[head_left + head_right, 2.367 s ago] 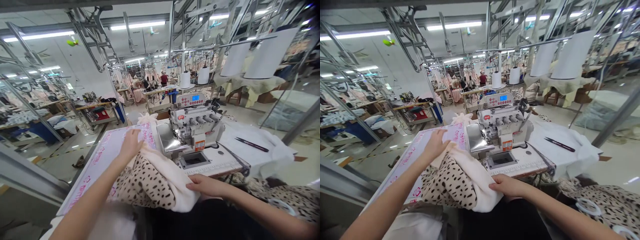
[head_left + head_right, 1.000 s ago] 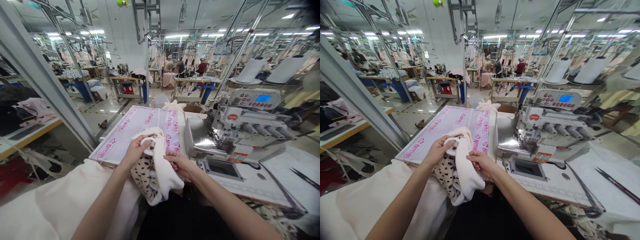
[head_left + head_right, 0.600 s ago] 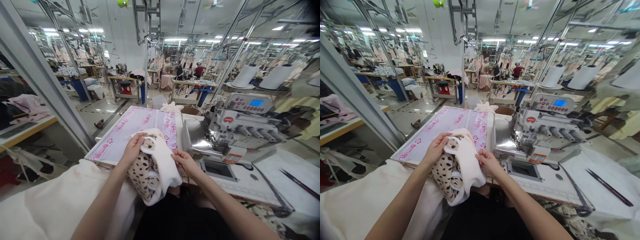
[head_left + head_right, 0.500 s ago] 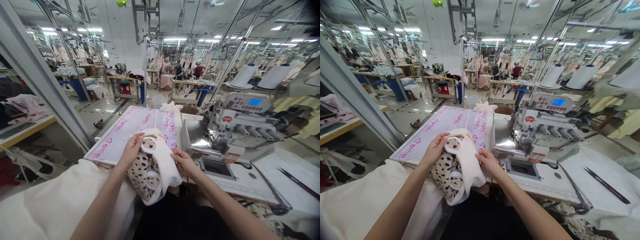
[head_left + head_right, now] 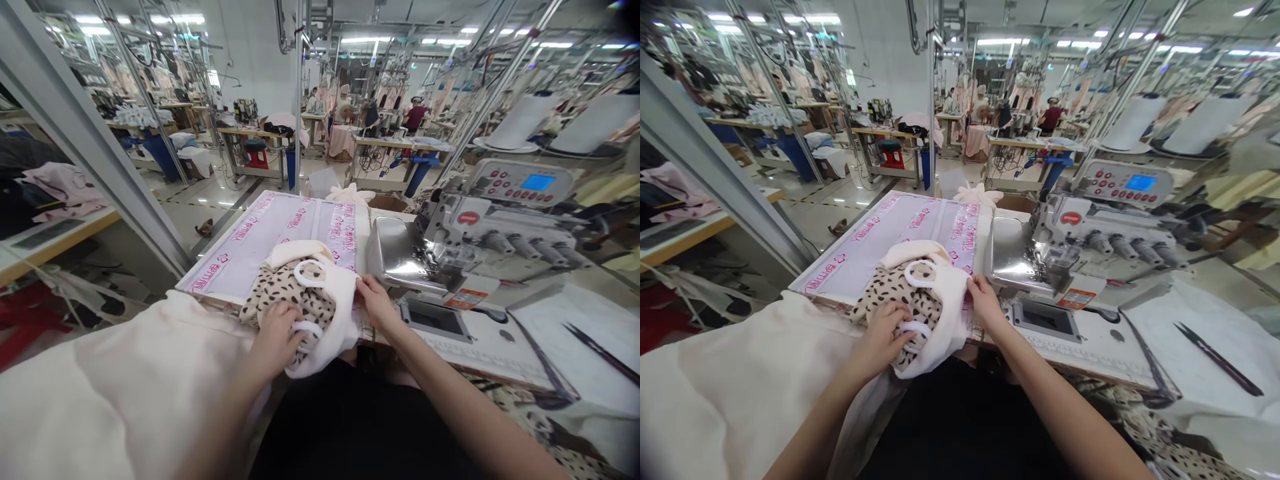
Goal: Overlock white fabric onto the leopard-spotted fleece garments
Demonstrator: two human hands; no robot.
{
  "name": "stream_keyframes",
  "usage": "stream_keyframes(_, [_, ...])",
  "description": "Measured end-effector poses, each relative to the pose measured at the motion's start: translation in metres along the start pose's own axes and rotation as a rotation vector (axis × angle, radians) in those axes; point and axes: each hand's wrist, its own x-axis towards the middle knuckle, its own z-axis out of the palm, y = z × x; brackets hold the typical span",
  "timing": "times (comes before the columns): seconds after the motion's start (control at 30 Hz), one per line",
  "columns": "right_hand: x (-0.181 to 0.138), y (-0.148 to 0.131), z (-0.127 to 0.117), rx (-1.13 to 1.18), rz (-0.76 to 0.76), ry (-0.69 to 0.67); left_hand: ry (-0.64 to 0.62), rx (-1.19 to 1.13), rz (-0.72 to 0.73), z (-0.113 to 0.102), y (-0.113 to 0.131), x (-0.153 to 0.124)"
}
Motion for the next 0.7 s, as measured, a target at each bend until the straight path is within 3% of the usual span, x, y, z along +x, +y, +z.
stream_keyframes(0.1, [-0.002,0.000,0.000,0.000,0.016,0.015,-0.037,-0.055,-0.031,-0.007,0.001,0.000])
stream_keyframes(0.23, [-0.014,-0.006,-0.005,0.011,0.029,0.006,-0.081,-0.282,-0.218,-0.029,-0.005,-0.007])
stream_keyframes(0.3, [-0.024,-0.010,-0.010,0.013,0.046,-0.033,0.024,-0.294,-0.346,-0.041,-0.012,-0.008])
stream_keyframes(0.37, [-0.033,-0.013,-0.014,0.010,0.066,-0.096,0.233,-0.163,-0.422,-0.050,-0.018,-0.002])
stream_keyframes(0.4, [-0.036,-0.013,-0.016,0.007,0.078,-0.131,0.333,-0.078,-0.414,-0.052,-0.020,0.004])
stream_keyframes(0.47, [-0.042,-0.012,-0.019,-0.005,0.084,-0.185,0.402,0.036,-0.317,-0.050,-0.022,0.024])
stream_keyframes(0.57, [-0.049,-0.012,-0.023,-0.065,0.023,-0.222,0.287,0.055,-0.206,-0.039,-0.027,0.064])
stream_keyframes(0.7, [-0.061,-0.022,-0.041,-0.264,-0.034,-0.270,0.166,0.000,-0.257,-0.033,-0.042,0.104])
